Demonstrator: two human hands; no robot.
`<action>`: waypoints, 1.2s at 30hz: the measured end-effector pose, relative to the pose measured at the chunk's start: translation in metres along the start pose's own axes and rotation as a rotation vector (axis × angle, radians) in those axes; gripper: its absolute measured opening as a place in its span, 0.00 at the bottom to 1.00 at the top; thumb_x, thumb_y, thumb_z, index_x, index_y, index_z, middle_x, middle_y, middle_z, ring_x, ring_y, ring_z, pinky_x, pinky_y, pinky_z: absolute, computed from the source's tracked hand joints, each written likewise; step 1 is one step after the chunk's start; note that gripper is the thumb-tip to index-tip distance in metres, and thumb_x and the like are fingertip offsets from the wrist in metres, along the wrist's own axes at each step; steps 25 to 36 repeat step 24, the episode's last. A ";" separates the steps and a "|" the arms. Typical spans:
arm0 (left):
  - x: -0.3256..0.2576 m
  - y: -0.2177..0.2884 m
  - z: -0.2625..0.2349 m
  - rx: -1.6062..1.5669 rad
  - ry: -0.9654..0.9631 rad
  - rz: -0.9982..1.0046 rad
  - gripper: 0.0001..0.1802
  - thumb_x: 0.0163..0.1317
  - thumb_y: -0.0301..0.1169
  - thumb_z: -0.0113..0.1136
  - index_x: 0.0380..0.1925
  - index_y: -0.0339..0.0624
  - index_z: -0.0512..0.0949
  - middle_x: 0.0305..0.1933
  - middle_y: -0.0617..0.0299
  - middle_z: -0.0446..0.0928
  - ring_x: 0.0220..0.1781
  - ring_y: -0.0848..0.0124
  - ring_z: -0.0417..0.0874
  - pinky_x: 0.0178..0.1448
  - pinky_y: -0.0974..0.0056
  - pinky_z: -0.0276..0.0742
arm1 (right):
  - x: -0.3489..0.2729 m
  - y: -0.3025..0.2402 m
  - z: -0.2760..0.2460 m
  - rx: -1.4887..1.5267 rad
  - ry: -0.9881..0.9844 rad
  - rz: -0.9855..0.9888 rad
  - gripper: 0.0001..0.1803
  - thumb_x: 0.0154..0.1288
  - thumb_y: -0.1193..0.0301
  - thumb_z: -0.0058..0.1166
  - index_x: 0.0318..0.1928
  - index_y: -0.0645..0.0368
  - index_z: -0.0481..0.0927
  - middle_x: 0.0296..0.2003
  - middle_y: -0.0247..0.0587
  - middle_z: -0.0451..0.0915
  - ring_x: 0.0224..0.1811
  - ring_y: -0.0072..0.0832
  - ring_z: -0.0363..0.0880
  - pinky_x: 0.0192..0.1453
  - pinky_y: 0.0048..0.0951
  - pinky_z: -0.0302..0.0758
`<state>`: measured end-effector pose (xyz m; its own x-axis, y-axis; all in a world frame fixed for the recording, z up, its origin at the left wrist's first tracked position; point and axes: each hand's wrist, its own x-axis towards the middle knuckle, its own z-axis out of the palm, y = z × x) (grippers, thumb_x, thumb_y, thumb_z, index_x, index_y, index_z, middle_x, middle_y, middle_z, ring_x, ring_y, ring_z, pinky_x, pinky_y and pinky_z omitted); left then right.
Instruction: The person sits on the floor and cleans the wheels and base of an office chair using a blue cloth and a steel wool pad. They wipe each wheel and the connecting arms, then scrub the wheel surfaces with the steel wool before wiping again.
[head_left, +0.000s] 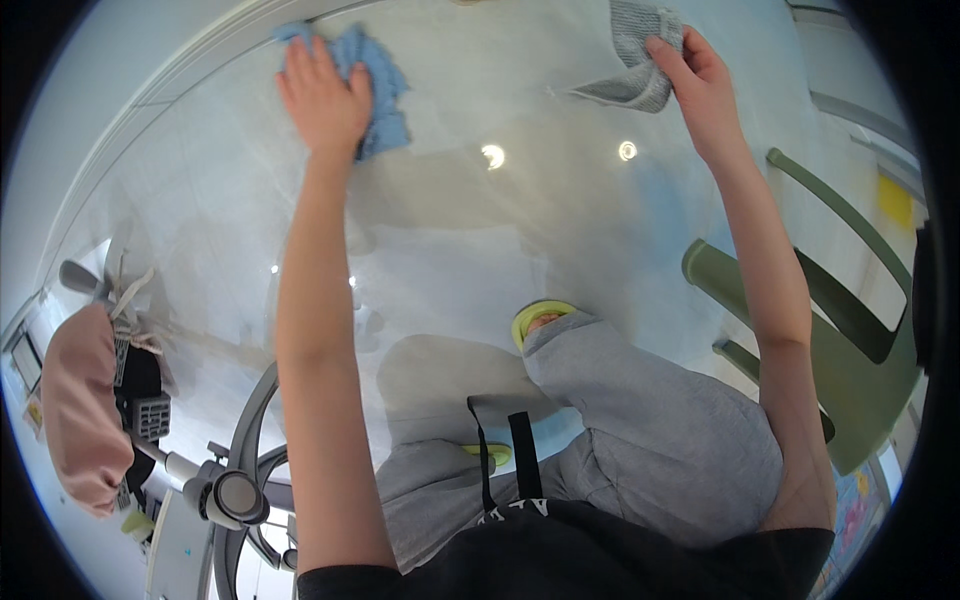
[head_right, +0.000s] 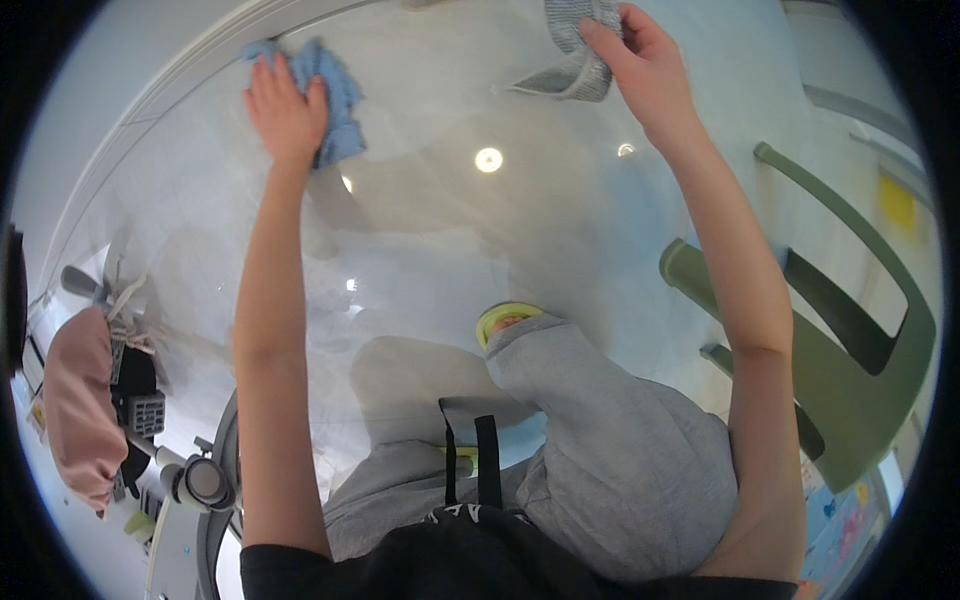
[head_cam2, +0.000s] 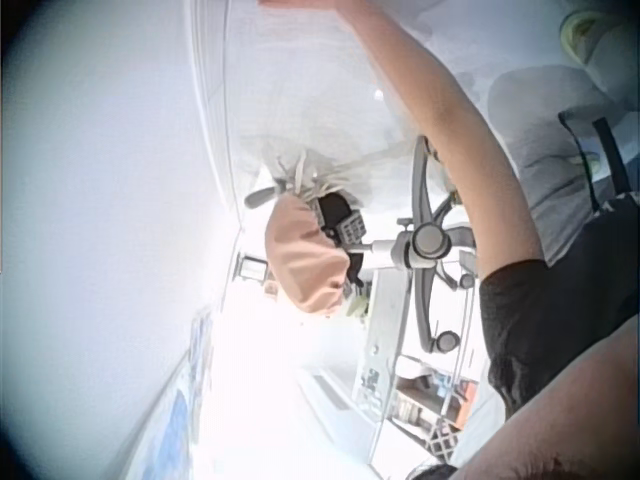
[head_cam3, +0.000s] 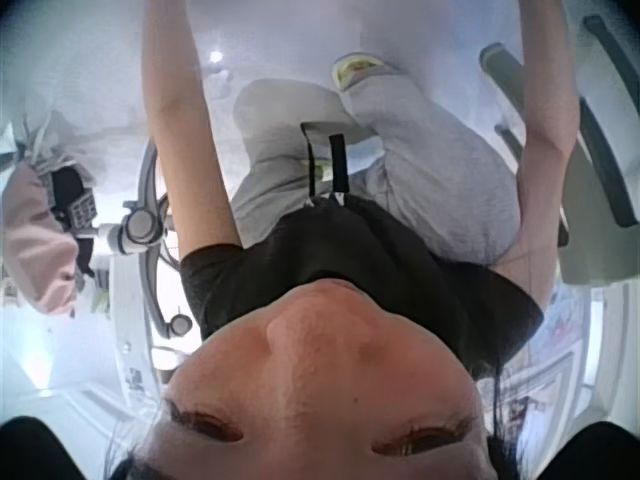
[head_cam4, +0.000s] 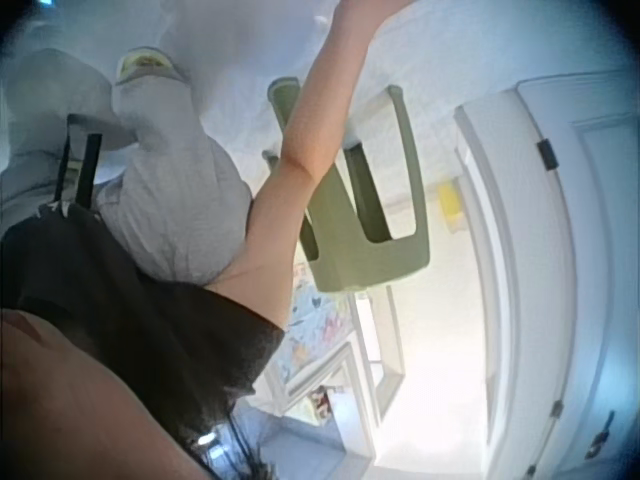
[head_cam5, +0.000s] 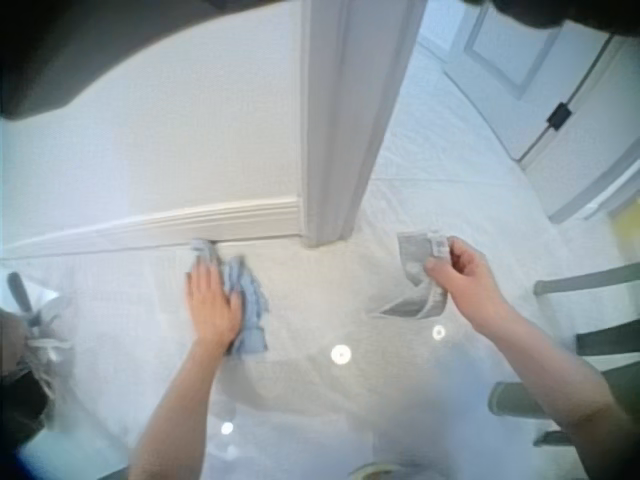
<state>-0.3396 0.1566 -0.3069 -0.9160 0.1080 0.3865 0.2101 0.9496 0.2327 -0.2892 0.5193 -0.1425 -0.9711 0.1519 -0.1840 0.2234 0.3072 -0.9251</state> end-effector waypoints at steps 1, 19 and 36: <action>-0.004 0.030 0.005 -0.068 -0.006 0.049 0.36 0.56 0.46 0.54 0.61 0.36 0.66 0.68 0.44 0.61 0.72 0.52 0.57 0.73 0.45 0.46 | 0.001 0.006 -0.006 0.004 -0.003 -0.003 0.14 0.66 0.66 0.55 0.47 0.62 0.77 0.37 0.28 0.79 0.39 0.15 0.73 0.45 0.18 0.68; -0.182 0.329 -0.029 -0.698 -0.481 0.785 0.31 0.50 0.37 0.58 0.57 0.44 0.71 0.69 0.59 0.61 0.73 0.67 0.57 0.76 0.58 0.48 | -0.169 0.030 -0.159 -1.103 0.026 -0.135 0.10 0.57 0.74 0.56 0.39 0.60 0.74 0.34 0.44 0.75 0.34 0.39 0.75 0.37 0.36 0.72; -0.186 0.341 -0.039 -0.562 -0.617 0.877 0.34 0.53 0.38 0.57 0.62 0.46 0.67 0.72 0.59 0.57 0.74 0.66 0.54 0.76 0.58 0.46 | -0.227 0.039 -0.189 -1.365 0.046 -0.021 0.12 0.58 0.74 0.57 0.43 0.58 0.74 0.35 0.49 0.75 0.39 0.39 0.78 0.41 0.39 0.74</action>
